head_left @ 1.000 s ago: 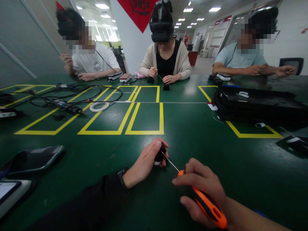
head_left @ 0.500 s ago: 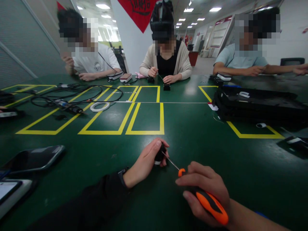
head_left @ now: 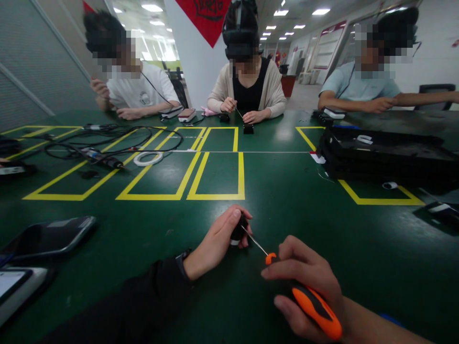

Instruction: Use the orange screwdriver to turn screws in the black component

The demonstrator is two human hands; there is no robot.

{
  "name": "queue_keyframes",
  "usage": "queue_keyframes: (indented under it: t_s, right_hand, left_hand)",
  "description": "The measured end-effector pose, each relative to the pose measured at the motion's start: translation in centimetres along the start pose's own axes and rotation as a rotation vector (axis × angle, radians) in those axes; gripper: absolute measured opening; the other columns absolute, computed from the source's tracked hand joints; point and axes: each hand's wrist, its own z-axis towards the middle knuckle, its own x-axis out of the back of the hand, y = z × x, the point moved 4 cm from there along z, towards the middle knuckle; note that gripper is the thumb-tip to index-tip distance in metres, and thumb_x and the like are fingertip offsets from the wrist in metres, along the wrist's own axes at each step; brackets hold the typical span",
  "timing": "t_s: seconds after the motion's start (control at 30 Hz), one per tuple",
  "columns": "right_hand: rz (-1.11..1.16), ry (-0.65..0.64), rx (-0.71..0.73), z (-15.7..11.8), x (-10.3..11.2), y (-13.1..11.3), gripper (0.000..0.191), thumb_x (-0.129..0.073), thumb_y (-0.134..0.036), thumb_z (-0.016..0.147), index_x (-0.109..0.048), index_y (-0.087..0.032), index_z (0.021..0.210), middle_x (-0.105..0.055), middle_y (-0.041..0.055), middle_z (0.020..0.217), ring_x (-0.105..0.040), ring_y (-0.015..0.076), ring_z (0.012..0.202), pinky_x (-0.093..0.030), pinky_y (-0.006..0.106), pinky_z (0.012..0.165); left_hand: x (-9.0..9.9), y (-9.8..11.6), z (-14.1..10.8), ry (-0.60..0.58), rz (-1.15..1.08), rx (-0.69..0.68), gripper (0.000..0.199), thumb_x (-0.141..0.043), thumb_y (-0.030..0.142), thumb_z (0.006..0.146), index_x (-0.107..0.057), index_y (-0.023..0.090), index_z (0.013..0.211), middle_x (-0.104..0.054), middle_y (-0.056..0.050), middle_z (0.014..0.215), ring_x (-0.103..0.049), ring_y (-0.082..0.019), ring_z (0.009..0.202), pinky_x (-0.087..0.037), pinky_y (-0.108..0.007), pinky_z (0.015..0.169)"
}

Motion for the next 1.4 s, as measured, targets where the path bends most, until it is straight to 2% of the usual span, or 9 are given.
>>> queue_keyframes:
  t_s: [0.1, 0.2, 0.27, 0.47, 0.67, 0.93, 1.07, 1.17, 1.4]
  right_hand:
    - [-0.067, 0.038, -0.047, 0.00, 0.29, 0.01, 0.029, -0.053, -0.023, 0.071, -0.056, -0.017, 0.099, -0.052, 0.0010, 0.069, -0.049, 0.0119, 0.055, -0.042, 0.025, 0.049]
    - [-0.099, 0.109, -0.107, -0.09, 0.50, 0.22, 0.025, -0.053, -0.016, 0.071, -0.052, -0.018, 0.095, -0.057, -0.0002, 0.072, -0.051, 0.0098, 0.053, -0.043, 0.023, 0.051]
    - [-0.072, 0.139, -0.070, -0.13, 0.46, 0.20, 0.023, -0.053, -0.013, 0.069, -0.052, -0.019, 0.091, -0.055, -0.0019, 0.068, -0.049, 0.0087, 0.051, -0.041, 0.021, 0.048]
    - [-0.015, 0.033, -0.008, -0.03, -0.06, 0.26, 0.017, -0.053, -0.013, 0.067, -0.060, -0.018, 0.082, -0.047, 0.0003, 0.069, -0.047, 0.0103, 0.057, -0.040, 0.022, 0.047]
    - [-0.073, 0.086, -0.047, 0.05, 0.23, 0.26, 0.026, -0.055, -0.014, 0.070, -0.054, -0.017, 0.096, -0.051, -0.0015, 0.066, -0.047, 0.0092, 0.052, -0.038, 0.022, 0.047]
    - [-0.037, 0.067, 0.012, -0.05, 0.14, 0.05, 0.019, -0.053, -0.012, 0.068, -0.059, -0.018, 0.085, -0.049, 0.0006, 0.069, -0.048, 0.0102, 0.056, -0.039, 0.022, 0.046]
    - [-0.021, 0.055, -0.030, -0.08, 0.35, 0.17, 0.025, -0.053, -0.018, 0.071, -0.058, -0.017, 0.096, -0.050, 0.0009, 0.069, -0.049, 0.0112, 0.056, -0.040, 0.023, 0.047]
    - [-0.002, 0.102, -0.111, -0.27, 0.41, 0.60, 0.031, -0.053, -0.013, 0.071, -0.051, -0.018, 0.102, -0.053, -0.0008, 0.070, -0.048, 0.0090, 0.052, -0.040, 0.022, 0.046]
    - [-0.006, 0.030, 0.021, -0.09, -0.25, 0.50, 0.016, -0.055, -0.011, 0.069, -0.059, -0.019, 0.082, -0.045, 0.0004, 0.070, -0.046, 0.0095, 0.056, -0.037, 0.021, 0.046]
  left_hand:
    - [-0.03, -0.06, 0.09, -0.010, -0.009, -0.009, 0.034, -0.030, 0.043, 0.088, -0.048, 0.016, 0.096, -0.056, -0.002, 0.074, -0.053, -0.009, 0.055, -0.042, -0.023, 0.053]
    - [0.00, -0.10, 0.19, -0.007, -0.007, -0.010, 0.034, -0.030, 0.043, 0.088, -0.048, 0.015, 0.096, -0.056, -0.002, 0.074, -0.052, -0.009, 0.055, -0.042, -0.023, 0.052]
    - [0.01, -0.06, 0.19, -0.004, -0.001, -0.007, 0.034, -0.030, 0.044, 0.088, -0.048, 0.015, 0.096, -0.056, -0.003, 0.074, -0.052, -0.009, 0.055, -0.042, -0.023, 0.052]
    - [-0.03, 0.13, 0.03, 0.002, 0.006, -0.012, 0.034, -0.030, 0.044, 0.088, -0.048, 0.016, 0.095, -0.056, -0.002, 0.074, -0.053, -0.009, 0.056, -0.042, -0.023, 0.053]
    - [0.01, -0.07, 0.14, -0.005, 0.002, -0.016, 0.035, -0.030, 0.044, 0.088, -0.048, 0.015, 0.096, -0.055, -0.003, 0.075, -0.052, -0.009, 0.055, -0.042, -0.023, 0.053]
    - [-0.04, 0.10, 0.03, -0.007, 0.008, -0.009, 0.033, -0.029, 0.042, 0.089, -0.047, 0.016, 0.096, -0.055, -0.002, 0.075, -0.053, -0.009, 0.056, -0.042, -0.023, 0.054]
    - [-0.01, 0.09, 0.03, -0.010, 0.011, -0.013, 0.034, -0.030, 0.043, 0.088, -0.048, 0.016, 0.096, -0.055, -0.002, 0.075, -0.053, -0.009, 0.056, -0.042, -0.022, 0.053]
    - [0.09, -0.04, 0.13, -0.003, 0.014, -0.014, 0.036, -0.029, 0.045, 0.088, -0.048, 0.015, 0.096, -0.055, -0.003, 0.075, -0.052, -0.009, 0.055, -0.042, -0.023, 0.053]
    - [0.02, 0.10, -0.01, -0.014, 0.017, -0.015, 0.033, -0.029, 0.042, 0.089, -0.047, 0.016, 0.096, -0.055, -0.002, 0.075, -0.053, -0.009, 0.056, -0.042, -0.022, 0.053]
